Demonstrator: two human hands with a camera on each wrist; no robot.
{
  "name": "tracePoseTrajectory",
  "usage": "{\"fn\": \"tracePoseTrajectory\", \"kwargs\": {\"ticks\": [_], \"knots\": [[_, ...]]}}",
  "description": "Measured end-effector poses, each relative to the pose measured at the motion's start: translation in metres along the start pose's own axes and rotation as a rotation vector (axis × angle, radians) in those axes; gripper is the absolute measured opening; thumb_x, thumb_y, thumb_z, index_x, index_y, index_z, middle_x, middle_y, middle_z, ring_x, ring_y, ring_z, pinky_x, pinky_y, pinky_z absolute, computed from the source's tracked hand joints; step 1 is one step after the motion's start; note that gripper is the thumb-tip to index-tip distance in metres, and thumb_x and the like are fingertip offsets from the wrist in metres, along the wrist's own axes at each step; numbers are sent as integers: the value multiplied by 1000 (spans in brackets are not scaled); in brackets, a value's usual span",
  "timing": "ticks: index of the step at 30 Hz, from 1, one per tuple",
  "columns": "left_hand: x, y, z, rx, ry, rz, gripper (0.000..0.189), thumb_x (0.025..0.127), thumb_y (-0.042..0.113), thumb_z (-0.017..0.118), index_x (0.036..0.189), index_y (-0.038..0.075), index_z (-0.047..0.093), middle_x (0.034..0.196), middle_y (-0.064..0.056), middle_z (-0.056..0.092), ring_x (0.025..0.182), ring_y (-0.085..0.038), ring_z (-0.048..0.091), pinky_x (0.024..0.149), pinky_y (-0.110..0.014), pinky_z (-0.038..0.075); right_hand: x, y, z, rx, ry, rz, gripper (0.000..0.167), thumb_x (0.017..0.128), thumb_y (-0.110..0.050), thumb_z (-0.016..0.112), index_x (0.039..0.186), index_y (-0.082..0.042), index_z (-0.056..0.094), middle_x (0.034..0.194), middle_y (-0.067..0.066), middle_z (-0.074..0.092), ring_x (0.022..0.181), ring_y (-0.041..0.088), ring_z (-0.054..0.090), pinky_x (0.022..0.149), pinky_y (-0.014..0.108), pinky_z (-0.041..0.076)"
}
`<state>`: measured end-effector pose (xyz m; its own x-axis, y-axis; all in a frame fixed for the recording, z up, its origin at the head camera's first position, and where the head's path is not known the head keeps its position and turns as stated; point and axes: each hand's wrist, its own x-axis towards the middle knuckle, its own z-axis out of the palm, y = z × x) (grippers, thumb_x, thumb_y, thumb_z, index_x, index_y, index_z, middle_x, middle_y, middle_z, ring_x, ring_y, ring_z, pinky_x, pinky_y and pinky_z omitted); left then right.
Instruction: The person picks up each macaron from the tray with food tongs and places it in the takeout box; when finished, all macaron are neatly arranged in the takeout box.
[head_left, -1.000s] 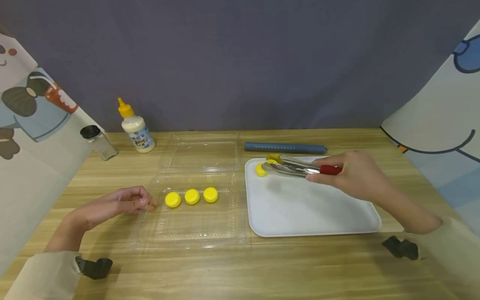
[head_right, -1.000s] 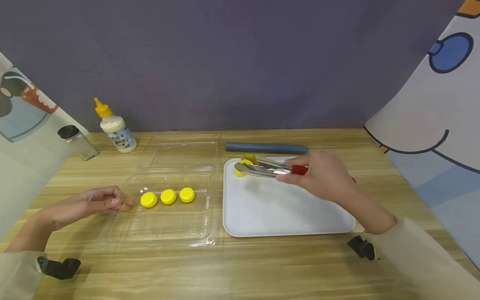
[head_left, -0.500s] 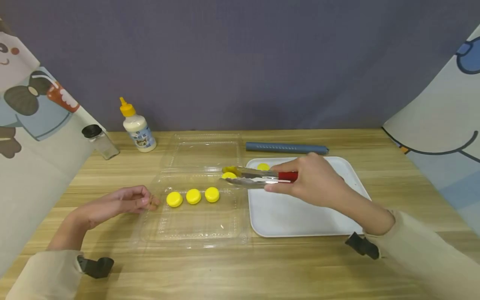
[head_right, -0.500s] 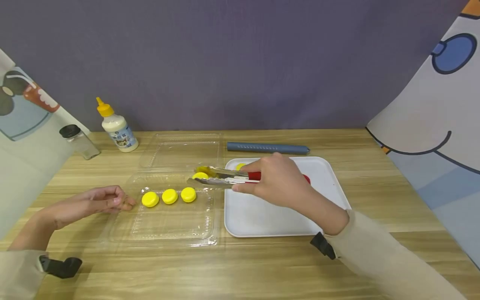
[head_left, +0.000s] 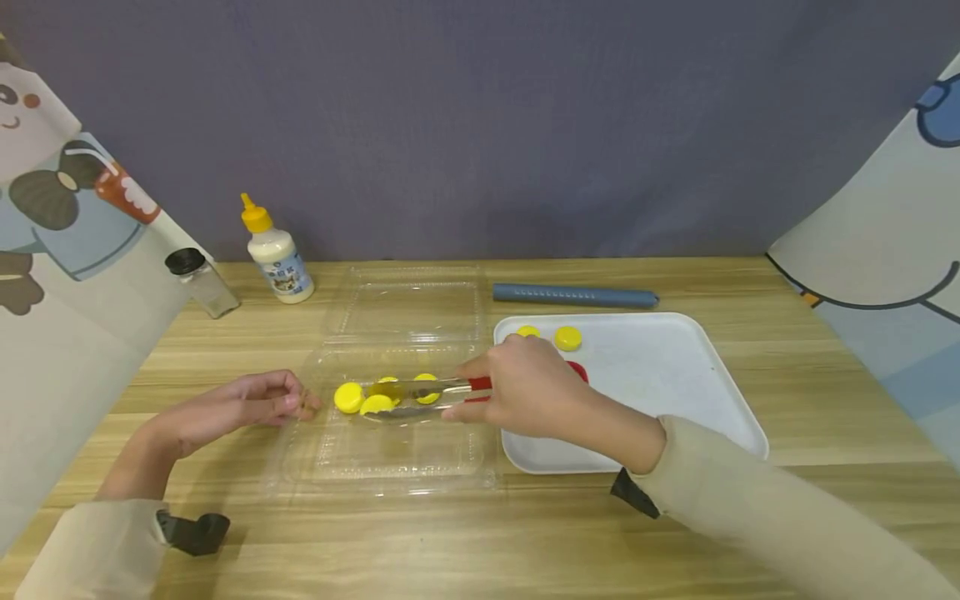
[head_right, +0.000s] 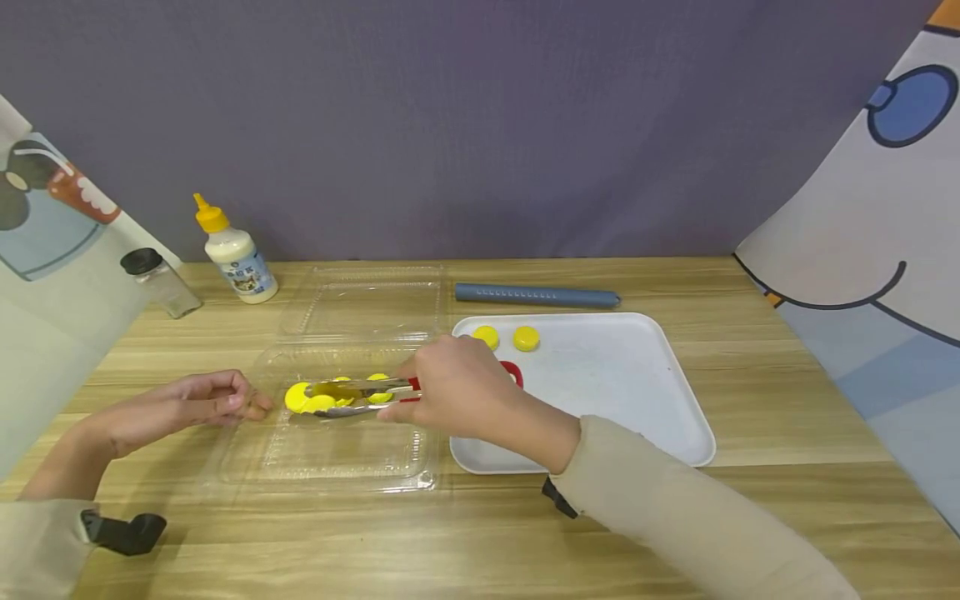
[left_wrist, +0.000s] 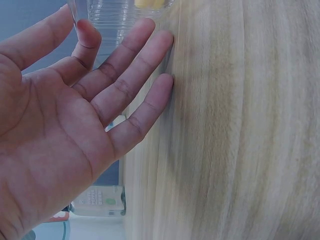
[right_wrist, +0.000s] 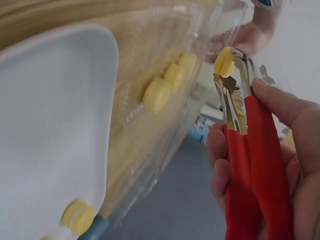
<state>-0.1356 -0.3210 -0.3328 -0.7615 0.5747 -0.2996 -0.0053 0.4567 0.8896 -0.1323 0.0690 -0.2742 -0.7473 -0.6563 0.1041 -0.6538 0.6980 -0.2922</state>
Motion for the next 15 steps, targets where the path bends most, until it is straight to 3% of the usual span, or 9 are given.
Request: {"fn": "tracePoseTrajectory", "kwargs": {"ticks": [6,10,13,15], "knots": [[0,0,0,4,2,-1,23,110,18,42,116,-3,50,131,-18,56,119,-14,58,96,-22,50,13,-15,16,-61,-54,-21,41,84,-52,81,113,-23,80,60,-14,62,62,12,59,46,26,38],[0,-1,-1,7,5,-9,25,109,18,43,119,-3,50,131,-19,55,121,-15,57,97,-22,50,21,-24,26,-104,-85,-20,37,85,-54,78,110,-27,79,52,-15,51,57,10,52,48,27,38],[0,-1,-1,8,6,-11,25,109,18,43,120,-3,51,132,-19,55,121,-15,57,97,-23,50,26,-31,32,-123,-102,-9,34,86,-56,77,91,-23,78,49,-13,42,53,9,45,47,26,35],[0,-2,-1,6,6,-8,25,109,18,43,120,-4,51,133,-19,55,121,-14,57,97,-23,50,29,-33,37,-130,-103,-9,34,86,-57,77,87,-23,76,49,-12,36,52,10,42,48,26,33]]}}
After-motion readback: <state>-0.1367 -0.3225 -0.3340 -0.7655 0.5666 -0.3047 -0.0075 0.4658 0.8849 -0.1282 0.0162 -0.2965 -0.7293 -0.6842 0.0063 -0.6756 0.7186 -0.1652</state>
